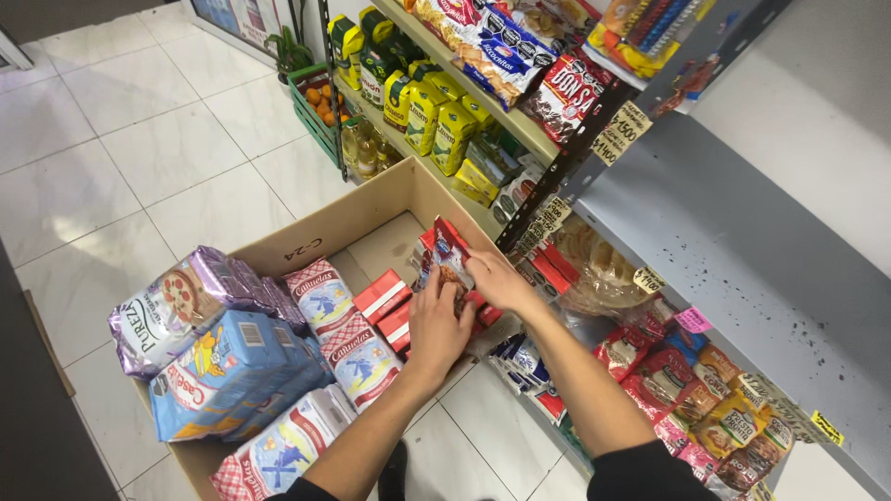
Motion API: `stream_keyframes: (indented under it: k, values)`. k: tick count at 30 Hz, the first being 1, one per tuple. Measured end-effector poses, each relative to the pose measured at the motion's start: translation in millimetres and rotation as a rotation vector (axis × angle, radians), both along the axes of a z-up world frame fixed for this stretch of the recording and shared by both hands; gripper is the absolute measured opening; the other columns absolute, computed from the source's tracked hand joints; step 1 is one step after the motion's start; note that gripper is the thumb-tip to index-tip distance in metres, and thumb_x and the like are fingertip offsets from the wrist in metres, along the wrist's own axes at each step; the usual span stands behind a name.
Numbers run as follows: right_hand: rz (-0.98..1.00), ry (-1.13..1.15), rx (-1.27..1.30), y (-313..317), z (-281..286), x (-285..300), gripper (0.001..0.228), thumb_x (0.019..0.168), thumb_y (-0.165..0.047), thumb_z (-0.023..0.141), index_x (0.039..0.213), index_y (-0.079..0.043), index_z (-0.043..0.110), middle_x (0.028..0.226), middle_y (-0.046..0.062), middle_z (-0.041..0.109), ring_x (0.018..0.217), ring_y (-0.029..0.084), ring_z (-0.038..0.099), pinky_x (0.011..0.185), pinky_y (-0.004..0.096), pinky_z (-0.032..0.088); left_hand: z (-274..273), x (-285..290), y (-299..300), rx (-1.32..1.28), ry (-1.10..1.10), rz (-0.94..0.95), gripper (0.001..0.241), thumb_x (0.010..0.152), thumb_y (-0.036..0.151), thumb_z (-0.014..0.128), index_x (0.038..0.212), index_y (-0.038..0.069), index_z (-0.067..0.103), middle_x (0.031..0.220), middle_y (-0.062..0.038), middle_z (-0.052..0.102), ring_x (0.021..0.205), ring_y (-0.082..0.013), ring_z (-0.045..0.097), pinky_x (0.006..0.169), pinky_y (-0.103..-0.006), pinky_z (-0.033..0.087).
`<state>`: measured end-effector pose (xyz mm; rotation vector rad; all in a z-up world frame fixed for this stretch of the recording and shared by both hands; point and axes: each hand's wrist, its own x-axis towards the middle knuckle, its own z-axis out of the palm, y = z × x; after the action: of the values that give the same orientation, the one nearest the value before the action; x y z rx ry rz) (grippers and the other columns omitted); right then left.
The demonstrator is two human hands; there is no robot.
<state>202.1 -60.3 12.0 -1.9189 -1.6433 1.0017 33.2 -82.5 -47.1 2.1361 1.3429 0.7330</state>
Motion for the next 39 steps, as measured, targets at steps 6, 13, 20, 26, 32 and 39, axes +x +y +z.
stream_keyframes:
  k: [6, 13, 20, 26, 32, 39]
  values:
    - [0.093, 0.107, -0.002, 2.2, 39.5, -43.1, 0.041, 0.100, -0.017, 0.037, 0.091, 0.012, 0.065, 0.120, 0.046, 0.064, 0.121, 0.056, 0.059, 0.108, 0.063, 0.045, 2.8, -7.1, 14.7, -0.206, 0.344, -0.137, 0.049, 0.097, 0.062, 0.065, 0.129, 0.025, 0.064, 0.168, -0.017, 0.051, 0.157, -0.0340, 0.044, 0.123, -0.0792, 0.007]
    - [0.006, 0.152, 0.044, 14.8, -4.5, -24.9, 0.043, 0.098, -0.023, 0.046, 0.102, 0.006, 0.079, 0.124, 0.037, 0.069, 0.124, 0.045, 0.062, 0.111, 0.055, 0.048, 9.6, -13.7, 30.3, -0.104, 0.421, -0.173, 0.050, 0.096, 0.057, 0.067, 0.126, 0.018, 0.072, 0.154, -0.023, 0.063, 0.158, -0.0384, 0.041, 0.121, -0.0814, 0.005]
    - [-0.215, 0.385, -0.034, 15.1, -94.4, 7.1, 0.050, 0.099, -0.026, 0.051, 0.127, 0.010, 0.072, 0.146, 0.034, 0.058, 0.137, 0.044, 0.058, 0.110, 0.049, 0.053, 2.7, -16.2, 38.0, -0.149, 0.433, -0.215, 0.050, 0.098, 0.053, 0.066, 0.132, 0.017, 0.071, 0.153, -0.021, 0.065, 0.155, -0.0367, 0.047, 0.123, -0.0795, 0.005]
    - [-0.299, 0.477, -0.136, 13.3, -96.7, 11.6, 0.054, 0.098, -0.023, 0.055, 0.137, 0.011, 0.070, 0.151, 0.032, 0.054, 0.123, 0.041, 0.068, 0.087, 0.043, 0.069, 47.0, -29.1, 75.7, -0.154, 0.324, -0.159, 0.050, 0.099, 0.037, 0.069, 0.144, 0.017, 0.061, 0.140, -0.017, 0.072, 0.138, -0.0359, 0.063, 0.125, -0.0795, 0.008]
    - [-0.259, 0.413, -0.119, 0.6, -40.7, -3.2, 0.056, 0.098, -0.019, 0.048, 0.139, 0.016, 0.065, 0.156, 0.038, 0.051, 0.120, 0.042, 0.066, 0.089, 0.045, 0.068, -22.3, -22.3, 133.0, -0.311, 0.350, -0.258, 0.079, 0.099, 0.038, 0.074, 0.168, 0.019, 0.040, 0.149, -0.018, 0.068, 0.142, -0.0395, 0.062, 0.129, -0.0787, 0.006]
    - [-0.065, -0.108, -0.062, 5.9, -94.5, -4.3, 0.040, 0.101, -0.036, 0.064, 0.132, -0.013, 0.074, 0.123, 0.017, 0.080, 0.123, 0.037, 0.074, 0.102, 0.053, 0.061, -55.1, -12.3, 156.7, -0.333, 0.545, -0.355, 0.067, 0.093, 0.042, 0.082, 0.152, 0.022, 0.056, 0.136, -0.013, 0.079, 0.137, -0.0367, 0.068, 0.130, -0.0761, 0.002]
